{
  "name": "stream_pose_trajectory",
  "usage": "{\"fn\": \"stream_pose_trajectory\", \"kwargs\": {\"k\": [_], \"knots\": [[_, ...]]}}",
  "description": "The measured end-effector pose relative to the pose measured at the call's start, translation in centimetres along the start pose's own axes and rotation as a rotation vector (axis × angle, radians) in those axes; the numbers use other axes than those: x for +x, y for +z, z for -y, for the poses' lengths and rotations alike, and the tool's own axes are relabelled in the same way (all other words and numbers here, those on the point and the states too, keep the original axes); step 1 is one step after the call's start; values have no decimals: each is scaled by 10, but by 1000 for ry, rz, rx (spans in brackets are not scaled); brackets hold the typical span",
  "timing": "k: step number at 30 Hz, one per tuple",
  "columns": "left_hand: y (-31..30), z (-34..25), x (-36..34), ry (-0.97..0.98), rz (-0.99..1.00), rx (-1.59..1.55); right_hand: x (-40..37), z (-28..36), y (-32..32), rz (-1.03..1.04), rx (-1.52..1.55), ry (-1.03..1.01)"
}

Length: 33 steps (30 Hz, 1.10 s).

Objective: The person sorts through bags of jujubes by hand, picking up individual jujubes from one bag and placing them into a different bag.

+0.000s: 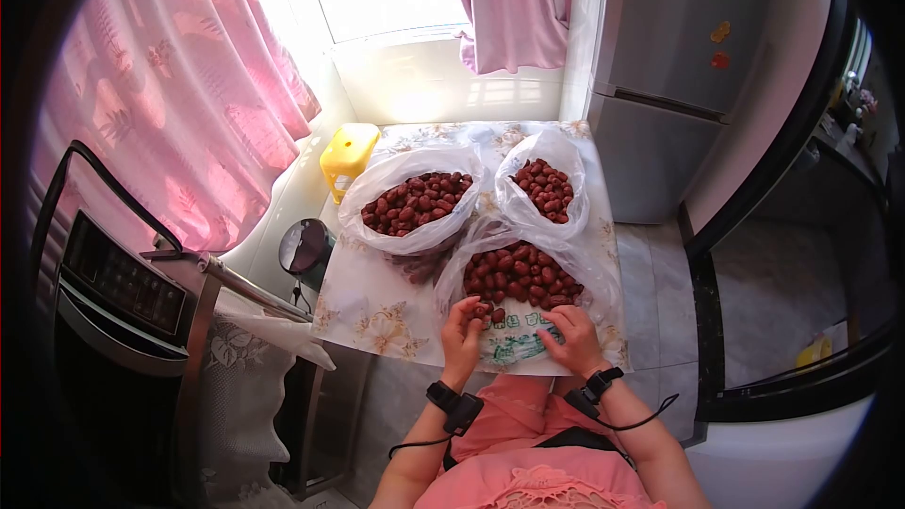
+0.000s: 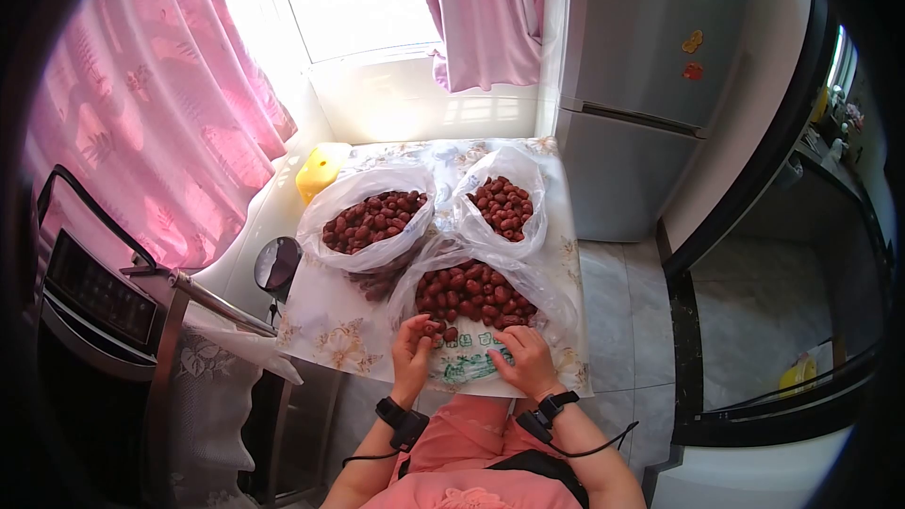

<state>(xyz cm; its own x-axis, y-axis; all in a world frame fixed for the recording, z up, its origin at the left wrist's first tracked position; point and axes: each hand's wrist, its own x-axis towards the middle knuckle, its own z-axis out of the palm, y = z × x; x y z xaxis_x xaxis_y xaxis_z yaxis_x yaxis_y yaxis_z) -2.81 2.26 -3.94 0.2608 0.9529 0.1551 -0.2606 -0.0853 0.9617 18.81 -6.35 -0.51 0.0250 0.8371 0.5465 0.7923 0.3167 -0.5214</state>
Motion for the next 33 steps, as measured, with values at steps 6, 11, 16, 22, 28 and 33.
{"fn": "stream_pose_trajectory", "kwargs": {"k": [6,11,16,22,28,33], "knots": [[0,2,-1,-6,-9,-7,1,1,0,0,4,3],[-3,10,-1,4,20,13,1,1,0,-3,4,2],[-2,9,-3,17,0,66,1,1,0,-6,-7,-7],[5,-15,-3,93,-34,243,0,1,1,-5,0,17],[0,-110,29,475,-134,420,-1,0,0,-28,-4,-26],[-18,-162,96,532,-330,579,-1,1,-2,-68,-19,-32]]}}
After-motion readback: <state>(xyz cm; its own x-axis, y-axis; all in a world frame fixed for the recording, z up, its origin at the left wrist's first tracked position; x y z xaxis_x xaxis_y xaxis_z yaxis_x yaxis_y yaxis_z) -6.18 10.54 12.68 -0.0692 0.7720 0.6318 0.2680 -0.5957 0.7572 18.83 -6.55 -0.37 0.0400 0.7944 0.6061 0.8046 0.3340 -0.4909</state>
